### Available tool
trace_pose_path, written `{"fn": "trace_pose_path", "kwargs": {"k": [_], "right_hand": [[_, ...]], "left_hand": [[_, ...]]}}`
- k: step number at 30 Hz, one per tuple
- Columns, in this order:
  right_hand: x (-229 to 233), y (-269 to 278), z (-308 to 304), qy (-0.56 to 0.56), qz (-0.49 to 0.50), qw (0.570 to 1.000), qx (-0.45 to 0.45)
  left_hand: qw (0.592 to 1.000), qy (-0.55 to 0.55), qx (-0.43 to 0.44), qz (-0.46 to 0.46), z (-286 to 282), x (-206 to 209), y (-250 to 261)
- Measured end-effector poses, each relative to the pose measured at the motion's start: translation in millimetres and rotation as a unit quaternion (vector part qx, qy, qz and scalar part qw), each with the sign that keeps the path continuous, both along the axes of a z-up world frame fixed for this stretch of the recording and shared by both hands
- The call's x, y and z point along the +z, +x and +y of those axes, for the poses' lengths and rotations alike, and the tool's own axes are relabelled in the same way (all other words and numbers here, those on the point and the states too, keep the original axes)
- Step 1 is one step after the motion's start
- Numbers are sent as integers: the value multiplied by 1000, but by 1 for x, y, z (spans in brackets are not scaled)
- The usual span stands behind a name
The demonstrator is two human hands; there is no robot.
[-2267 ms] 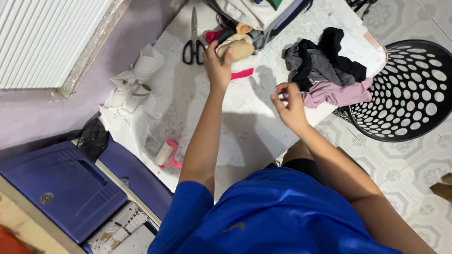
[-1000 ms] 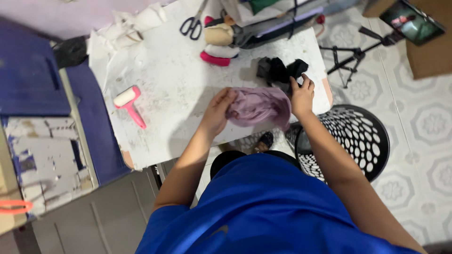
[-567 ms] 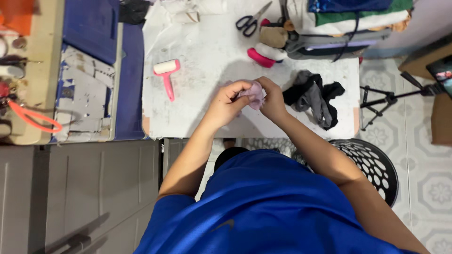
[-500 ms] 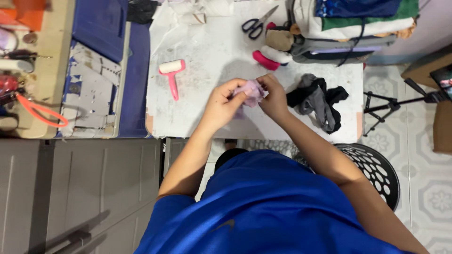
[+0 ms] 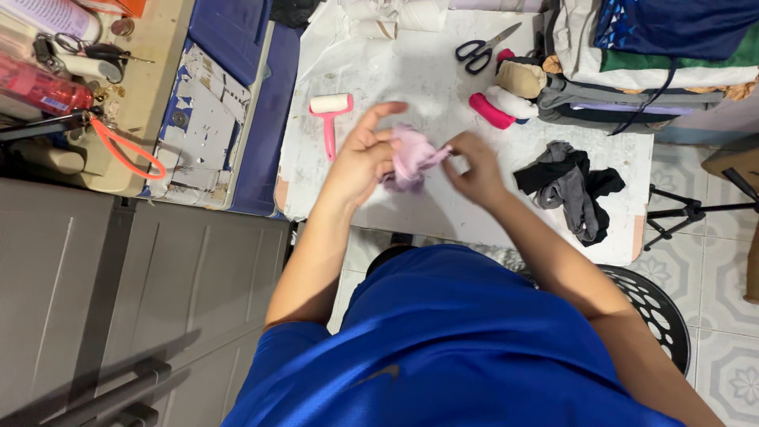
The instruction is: The person folds several pieces of clothing on a table, including underwear and socks, then places them into a drawer and a wardrobe. The person also moves a laundry basket and a chair during the process.
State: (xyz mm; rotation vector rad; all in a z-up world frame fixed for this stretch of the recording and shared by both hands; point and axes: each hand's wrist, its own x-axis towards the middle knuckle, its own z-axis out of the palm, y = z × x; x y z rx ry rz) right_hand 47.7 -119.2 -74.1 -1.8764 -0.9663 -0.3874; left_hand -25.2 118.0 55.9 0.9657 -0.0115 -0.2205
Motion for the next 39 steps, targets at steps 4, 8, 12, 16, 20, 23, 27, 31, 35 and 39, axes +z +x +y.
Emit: {"fn": "trace_pose_path", "kwargs": {"k": [4,8,12,16,20,23,27,31,35,39], "right_hand": [[-52,-19,40,-85,188,966,159],[-89,-20,48,-304,53,936,166],[-87,-13,34,-535,-80,836,94],[-42,4,11,-456,229,860,-16],[-5,-2,29,-254,209,936,-128],[-6,-6,48,-10,192,979,-64],[-49,11,82,1,268,962,45],[-86,36,73,-63,215,974,-10],[-82,68,50,-90,168,975,-114],[-44,67,15,-68,182,971,-138]], "left_hand": [[996,-13,-80,-23,-13,3,-3],[984,88,-84,-129,-7,15,-7],[955,192,15,-224,32,33,-5],[864,407,142,-261,63,42,-2],[892,384,85,-223,50,37,4],[912,320,16,-257,31,36,14],[922,171,-92,-335,17,48,25],[939,104,-152,-289,20,63,16],[969,107,-116,-189,41,68,17],[931,240,-40,-271,71,53,18]]}}
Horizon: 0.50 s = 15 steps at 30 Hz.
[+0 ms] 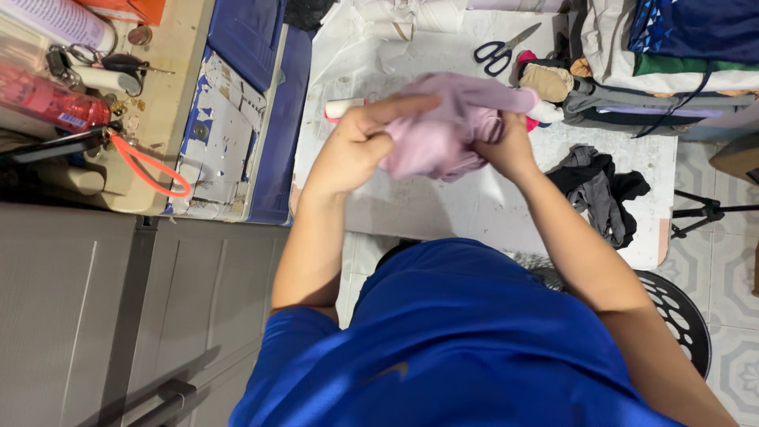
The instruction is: The person folds several pieces of clothing on a table, including underwear and socks, then places them into a drawer and a wardrobe. The person also moves a laundry basket and a chair during the process.
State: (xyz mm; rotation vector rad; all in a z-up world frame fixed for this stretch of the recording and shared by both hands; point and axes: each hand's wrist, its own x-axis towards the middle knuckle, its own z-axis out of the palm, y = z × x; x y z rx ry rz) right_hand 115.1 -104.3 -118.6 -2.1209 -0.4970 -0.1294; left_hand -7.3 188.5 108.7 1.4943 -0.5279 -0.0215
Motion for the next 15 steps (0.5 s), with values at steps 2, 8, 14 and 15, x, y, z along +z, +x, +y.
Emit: {"fn": "trace_pose_path", "kwargs": {"k": [2,8,14,15], "right_hand": [[24,-10,-19,12,45,999,-1],[52,-33,-41,-41,33,998,-32],[4,-26,-60,-5,5,996,-94],[-7,-23,-65,-10,-7,994,-111]], "left_hand": [[943,246,216,-54,10,-17,3],[700,477,485,-216,28,-88,39],[812,278,512,-9,18,-132,42],[857,174,471,112,11,-132,40]]}}
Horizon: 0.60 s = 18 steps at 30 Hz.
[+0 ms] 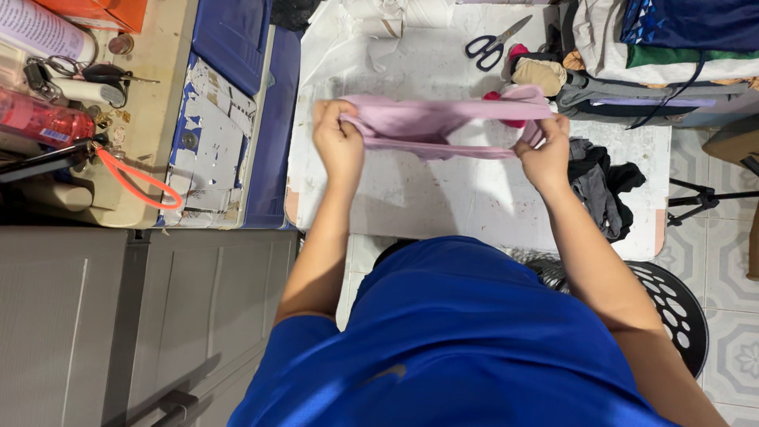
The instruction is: The person folds several pieces of clothing on a table, including underwear and socks, then places them into a drawer and a wardrobe. The person also moves a laundry basket and a chair during the process.
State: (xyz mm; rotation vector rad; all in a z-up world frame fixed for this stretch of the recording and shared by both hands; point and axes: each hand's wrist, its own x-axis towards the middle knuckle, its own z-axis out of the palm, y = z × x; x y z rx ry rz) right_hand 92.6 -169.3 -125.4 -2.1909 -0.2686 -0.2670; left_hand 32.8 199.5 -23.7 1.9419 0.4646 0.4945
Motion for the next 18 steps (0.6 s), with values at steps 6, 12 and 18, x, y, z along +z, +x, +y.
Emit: {"fn": "trace_pose_path", "kwargs": {"k": [6,12,18], "right_hand": [[-56,10,38,491,473,730,48],[-29,12,56,502,462,723,112],[43,15,29,132,367,898,203]], "left_hand": [[548,-739,-376,108,-76,24,-26],[504,-559,-633,181,-103,42,-44],[812,-407,-418,22,12,64,1]]}}
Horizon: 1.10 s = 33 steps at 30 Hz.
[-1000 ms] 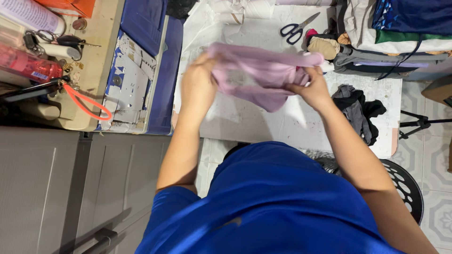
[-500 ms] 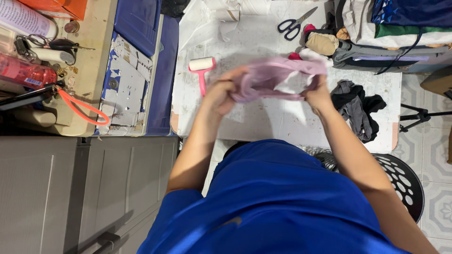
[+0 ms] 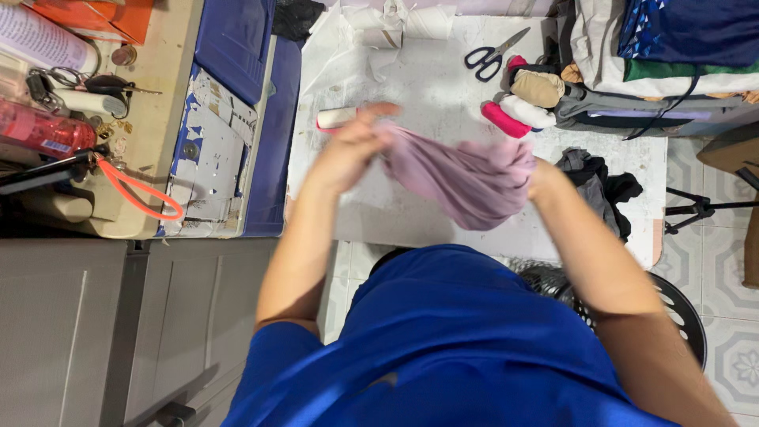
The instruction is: The person folds several pieces of clothing on a table, including underwear and socks, then places them into a drawer and a wardrobe. The person also moves a laundry basket and a chair during the process.
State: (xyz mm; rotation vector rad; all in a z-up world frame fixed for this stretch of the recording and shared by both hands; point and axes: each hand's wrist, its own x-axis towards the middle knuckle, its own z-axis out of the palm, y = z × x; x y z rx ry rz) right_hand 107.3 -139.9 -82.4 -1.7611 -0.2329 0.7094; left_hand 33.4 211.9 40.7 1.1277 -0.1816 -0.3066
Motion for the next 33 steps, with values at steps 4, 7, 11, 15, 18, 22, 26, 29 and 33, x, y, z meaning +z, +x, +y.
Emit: {"fn": "trace_pose_path", "kwargs": {"k": [4,7,11,15,18,22,26,29,33], "right_hand": [[41,-27,-10,-393,-149,863,279],[61,-40,0,-528,-257,720,371],[83,-45,1,-459,-418,706,341],[81,-54,-10,-321,-516,712,352],[56,-60,-19,-162,-622,730,233],[10,-56,-43,-130,-414,899,55],[-28,-46,-73,79,-106,981,-143],[-30,-43,-83,173,-21,956,-235],[10,-42,-78,122,-26,971,-205]], "left_hand": [[986,-163,-30,22,58,21,-9],[962,256,-70,67,48,22,-21],[639,735,23,-225,34,1,-13],[593,719,188,-310,51,-39,23],[728,637,110,-228,67,-67,37],[832,425,164,-317,75,-74,37],[990,73,73,-93,74,-53,21],[983,169,-63,36,72,-32,8],[821,547,-113,-115,68,-17,10]]}}
